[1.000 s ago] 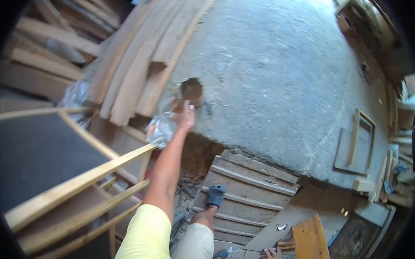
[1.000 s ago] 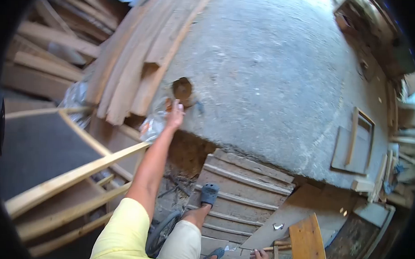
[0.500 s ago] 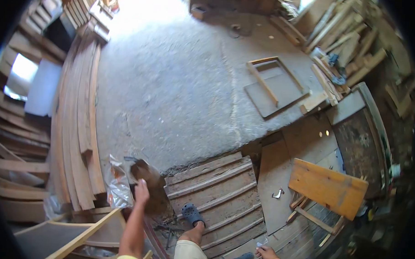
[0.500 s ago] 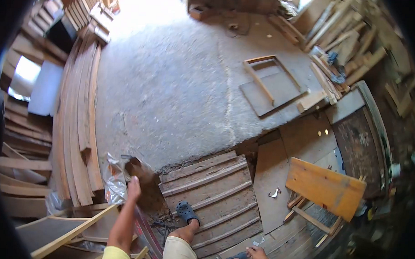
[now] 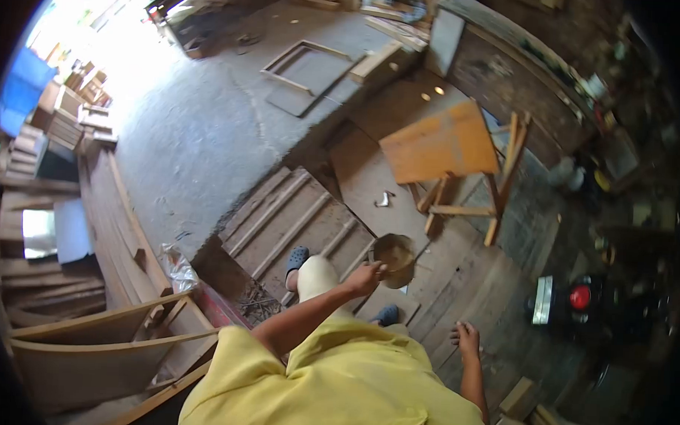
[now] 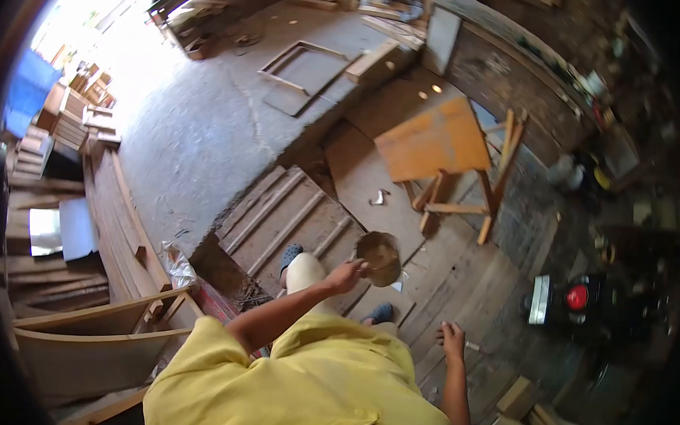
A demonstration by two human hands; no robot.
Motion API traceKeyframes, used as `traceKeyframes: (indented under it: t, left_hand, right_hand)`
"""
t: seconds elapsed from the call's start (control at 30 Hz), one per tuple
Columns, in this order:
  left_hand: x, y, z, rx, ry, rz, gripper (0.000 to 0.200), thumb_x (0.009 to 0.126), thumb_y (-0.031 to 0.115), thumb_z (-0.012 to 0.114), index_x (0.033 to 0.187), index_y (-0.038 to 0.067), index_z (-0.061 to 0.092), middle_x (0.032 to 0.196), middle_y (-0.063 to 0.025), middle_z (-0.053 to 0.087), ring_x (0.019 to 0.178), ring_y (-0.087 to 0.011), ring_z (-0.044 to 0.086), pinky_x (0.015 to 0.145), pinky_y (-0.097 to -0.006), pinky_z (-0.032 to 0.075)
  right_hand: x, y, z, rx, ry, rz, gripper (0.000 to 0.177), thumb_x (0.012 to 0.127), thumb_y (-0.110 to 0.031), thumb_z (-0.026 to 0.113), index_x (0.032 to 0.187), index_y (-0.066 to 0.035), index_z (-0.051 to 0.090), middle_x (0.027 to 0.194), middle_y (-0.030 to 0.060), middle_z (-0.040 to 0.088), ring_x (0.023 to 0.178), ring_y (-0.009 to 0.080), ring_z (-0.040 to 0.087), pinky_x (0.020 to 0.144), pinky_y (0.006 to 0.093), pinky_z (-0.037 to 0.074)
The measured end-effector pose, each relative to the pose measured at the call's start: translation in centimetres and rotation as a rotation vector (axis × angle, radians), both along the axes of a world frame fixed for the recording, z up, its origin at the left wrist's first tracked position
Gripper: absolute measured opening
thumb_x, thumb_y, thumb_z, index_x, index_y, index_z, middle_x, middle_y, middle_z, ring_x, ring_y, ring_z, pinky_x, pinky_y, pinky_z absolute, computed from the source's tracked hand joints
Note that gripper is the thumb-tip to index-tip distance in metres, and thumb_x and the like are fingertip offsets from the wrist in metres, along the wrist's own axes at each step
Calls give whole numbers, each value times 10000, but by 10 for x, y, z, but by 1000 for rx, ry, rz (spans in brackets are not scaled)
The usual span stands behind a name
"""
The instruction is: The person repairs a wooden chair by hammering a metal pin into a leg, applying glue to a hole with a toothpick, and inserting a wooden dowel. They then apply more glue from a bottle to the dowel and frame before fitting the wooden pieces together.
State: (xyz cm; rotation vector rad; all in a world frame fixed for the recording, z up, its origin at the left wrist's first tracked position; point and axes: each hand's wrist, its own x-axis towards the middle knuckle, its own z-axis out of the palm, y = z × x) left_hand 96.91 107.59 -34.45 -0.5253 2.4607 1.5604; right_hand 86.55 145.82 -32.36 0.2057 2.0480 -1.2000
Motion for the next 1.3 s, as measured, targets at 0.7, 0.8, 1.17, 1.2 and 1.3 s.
traceKeyframes:
  t: [0.7, 0.8, 1.17, 1.2, 1.3]
  left_hand:
    - [-341, 420, -7, -95, 298, -1229, 291, 938, 330, 454, 1067, 115, 602, 936, -195, 639, 965, -382, 579, 825, -477, 473]
    - [-406, 433, 8, 27, 144, -1318, 315, 937, 350, 471, 1121, 122, 585, 952, -203, 647, 954, -384, 602, 833, -475, 474]
    - [-669, 318, -32, 86, -10, -589, 297, 908, 277, 560, 1151, 111, 597, 1043, -157, 671, 951, -335, 648, 812, -422, 513]
    - [-689, 303, -34, -109, 35, -524, 163, 885, 166, 580, 979, 89, 688, 1111, -67, 671, 898, -285, 676, 781, -361, 529]
    - [-745, 258, -63, 34, -102, -226, 248, 856, 185, 593, 1078, 86, 643, 968, -162, 691, 909, -287, 677, 783, -371, 524]
  right_hand:
    - [-146, 332, -104, 182, 93, -587, 527, 926, -301, 529, 1263, 97, 451, 1060, 179, 609, 891, 290, 622, 746, 353, 502]
    - [-194, 345, -78, 143, 77, -622, 438, 928, -253, 518, 1226, 64, 473, 1021, 167, 619, 856, 278, 638, 712, 347, 508]
    - [-447, 358, -2, 48, -23, -814, 321, 870, -225, 577, 1130, -65, 481, 814, 105, 645, 627, 200, 653, 528, 315, 524]
    - [-469, 367, -5, 15, -6, -829, 325, 873, -228, 580, 1137, -70, 475, 782, 88, 646, 594, 190, 645, 518, 305, 520]
    - [-541, 388, -14, 57, 12, -790, 321, 880, -236, 576, 1130, -64, 472, 765, 79, 646, 585, 173, 639, 515, 302, 517]
